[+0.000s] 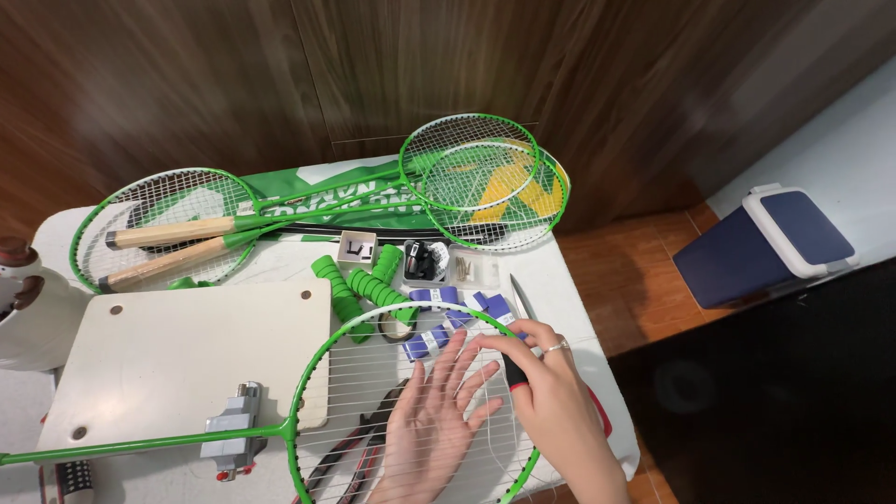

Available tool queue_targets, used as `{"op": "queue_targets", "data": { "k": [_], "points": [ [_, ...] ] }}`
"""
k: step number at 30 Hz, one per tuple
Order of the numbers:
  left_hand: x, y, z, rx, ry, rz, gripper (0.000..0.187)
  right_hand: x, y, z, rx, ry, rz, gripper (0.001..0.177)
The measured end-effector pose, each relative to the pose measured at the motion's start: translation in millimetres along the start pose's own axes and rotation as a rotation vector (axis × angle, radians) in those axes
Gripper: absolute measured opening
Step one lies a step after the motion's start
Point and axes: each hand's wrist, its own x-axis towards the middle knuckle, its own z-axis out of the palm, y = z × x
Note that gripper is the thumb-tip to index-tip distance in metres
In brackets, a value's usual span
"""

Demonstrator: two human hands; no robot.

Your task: Thread and tighten the strings onto a badminton racket frame using tools.

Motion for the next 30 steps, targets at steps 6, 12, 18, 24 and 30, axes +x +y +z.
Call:
{"op": "queue_targets", "data": {
  "k": [6,12,18,24,30],
  "points": [
    [6.6,4.9,3.2,0.151,0.026,0.001,0.072,-7.3,6.1,-2.5,0.198,0.036,0.078,0.064],
    [8.2,7.3,4.6,0.277,0.001,0.025,0.081,-8.1,11.4,4.2,0.19,0.057,0.034,0.063],
    [20.6,6.5,-9.3,0.368,-0.018,0.034,0.092,-6.8,9.0,0.1,0.164,0.029,0.05,0.066],
    [32.0,5.4,-21.8,0.355,-0.058,0.072,0.098,-5.2,2.6,-4.3,0.152,-0.017,0.119,0.074],
    [39.8,2.6,-19.6,0.355,-0.061,0.125,0.096,3.0,9.9,-7.1,0.136,0.007,0.003,0.068]
  ]
}}
